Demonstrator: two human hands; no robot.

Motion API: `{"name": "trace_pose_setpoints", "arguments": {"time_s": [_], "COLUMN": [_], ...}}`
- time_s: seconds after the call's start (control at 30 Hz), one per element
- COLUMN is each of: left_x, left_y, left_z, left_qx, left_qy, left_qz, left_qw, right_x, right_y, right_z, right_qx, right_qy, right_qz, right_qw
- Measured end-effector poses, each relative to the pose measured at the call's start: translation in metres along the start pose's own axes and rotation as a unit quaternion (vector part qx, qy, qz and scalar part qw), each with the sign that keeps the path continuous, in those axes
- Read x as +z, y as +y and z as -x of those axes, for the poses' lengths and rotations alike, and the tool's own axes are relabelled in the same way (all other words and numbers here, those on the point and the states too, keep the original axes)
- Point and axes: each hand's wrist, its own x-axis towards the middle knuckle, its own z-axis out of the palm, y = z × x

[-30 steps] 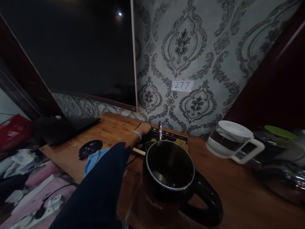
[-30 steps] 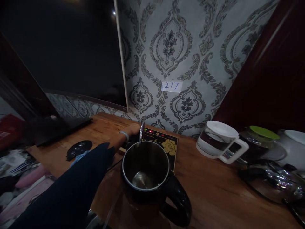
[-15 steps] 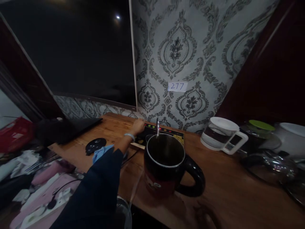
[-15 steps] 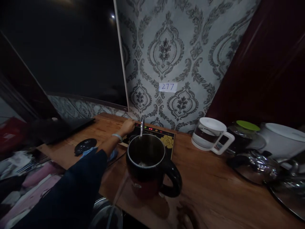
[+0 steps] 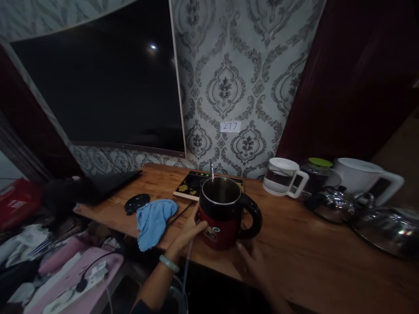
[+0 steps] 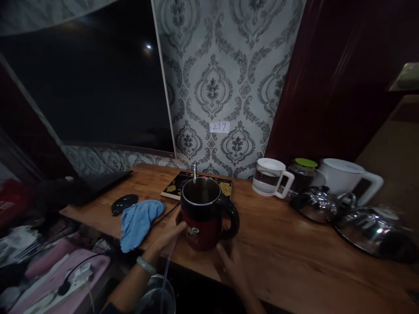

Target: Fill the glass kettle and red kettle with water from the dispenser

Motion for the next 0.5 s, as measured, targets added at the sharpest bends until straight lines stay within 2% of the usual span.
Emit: {"name": "trace_pose_setpoints", "arguments": {"time_s": [0.17, 0.3, 0.5], "left_x": [0.007, 0.005, 0.011], "left_y": [-0.007, -0.014, -0.032], "left_z": [-0.003, 0.0, 0.004], "left_qx": [0.026, 0.032, 0.044], "left_qy": [0.019, 0.056, 0.106], "left_qz": [-0.013, -0.039, -0.053], "left_qw": [0.999, 0.997, 0.992], "right_x": [0.01, 0.008, 0.003], "right_y": [-0.001, -0.01, -0.022], "right_z": [-0.013, -0.018, -0.027], "right_qx": [-0.016, 0.011, -0.004], "right_qy": [-0.004, 0.003, -0.03], "right_qz": [-0.027, -0.039, -0.076], "right_qw": [0.999, 0.999, 0.997]}}
